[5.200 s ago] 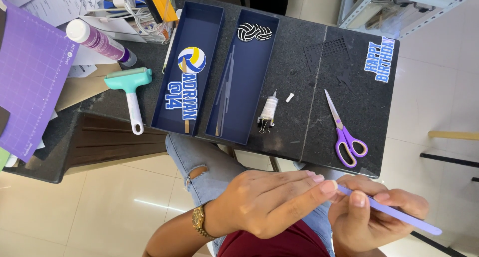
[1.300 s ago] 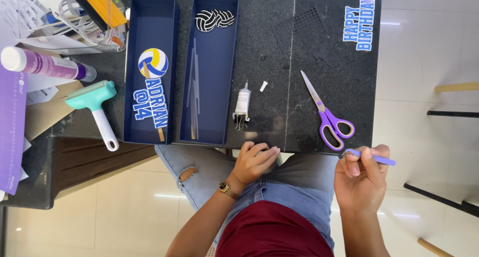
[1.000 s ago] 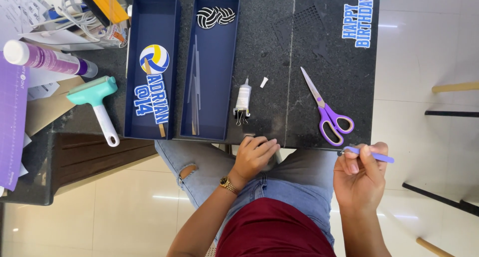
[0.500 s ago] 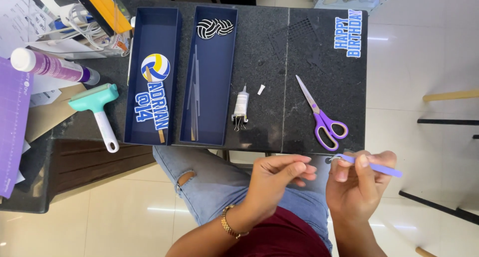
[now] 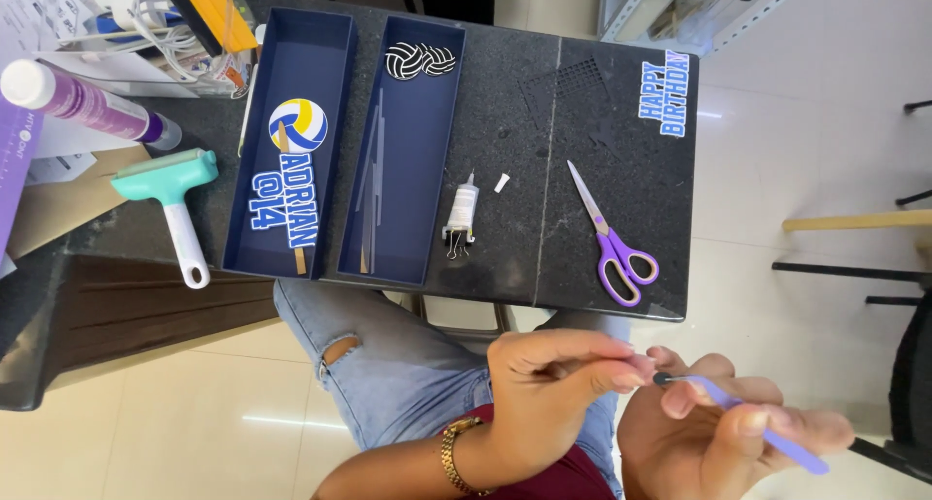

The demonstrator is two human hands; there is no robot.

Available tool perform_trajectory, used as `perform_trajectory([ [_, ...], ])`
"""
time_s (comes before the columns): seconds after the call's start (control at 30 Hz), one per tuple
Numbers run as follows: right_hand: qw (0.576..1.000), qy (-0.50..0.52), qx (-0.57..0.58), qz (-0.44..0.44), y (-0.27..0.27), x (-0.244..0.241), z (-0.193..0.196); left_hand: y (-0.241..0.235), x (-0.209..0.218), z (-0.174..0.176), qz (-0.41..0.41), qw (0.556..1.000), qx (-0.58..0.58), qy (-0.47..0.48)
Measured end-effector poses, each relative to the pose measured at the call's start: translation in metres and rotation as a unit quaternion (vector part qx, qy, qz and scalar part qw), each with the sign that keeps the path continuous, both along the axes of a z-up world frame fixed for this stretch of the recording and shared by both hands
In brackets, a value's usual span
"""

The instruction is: Cutting purple paper strips with scissors and gluing them onto a personalized blue box as part of a handcraft project.

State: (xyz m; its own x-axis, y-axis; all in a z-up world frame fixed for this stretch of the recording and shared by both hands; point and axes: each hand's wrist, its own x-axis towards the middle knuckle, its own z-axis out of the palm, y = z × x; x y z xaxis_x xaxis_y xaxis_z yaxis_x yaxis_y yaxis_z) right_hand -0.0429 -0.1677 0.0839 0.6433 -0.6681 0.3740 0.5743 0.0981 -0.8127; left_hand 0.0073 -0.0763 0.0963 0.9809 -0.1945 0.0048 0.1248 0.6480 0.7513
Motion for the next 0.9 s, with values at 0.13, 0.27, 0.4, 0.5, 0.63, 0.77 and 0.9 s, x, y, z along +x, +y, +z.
perform_trajectory([
  [0.13,0.998,0.022,-0.06,-0.019,-0.002,-0.008,-0.002,-0.006,-0.005,0.003,0.024,1.0,-0.015,0.006],
  [0.27,0.811,0.252,-0.46,-0.259,-0.009,-0.006,0.007,-0.009,-0.006,0.01,0.047,0.998,-0.035,0.0],
  [0.4,0.988,0.058,-0.032,-0.137,0.002,-0.01,-0.008,-0.008,-0.005,0.014,0.048,0.997,-0.059,-0.031],
  [0.5,0.922,0.177,-0.237,-0.25,0.01,0.007,0.009,-0.004,-0.003,0.018,0.039,0.997,-0.055,-0.032],
  [0.63,0.957,0.118,-0.129,-0.23,0.022,0.011,0.012,-0.004,-0.005,0.011,0.055,0.997,-0.02,-0.046],
  [0.77,0.954,0.108,-0.152,-0.234,0.019,0.01,0.011,-0.004,-0.005,0.01,0.055,0.997,-0.005,-0.047],
  [0.9,0.971,0.095,-0.111,-0.189,0.02,0.004,0.013,-0.003,-0.005,0.01,0.061,0.996,0.017,-0.056],
])
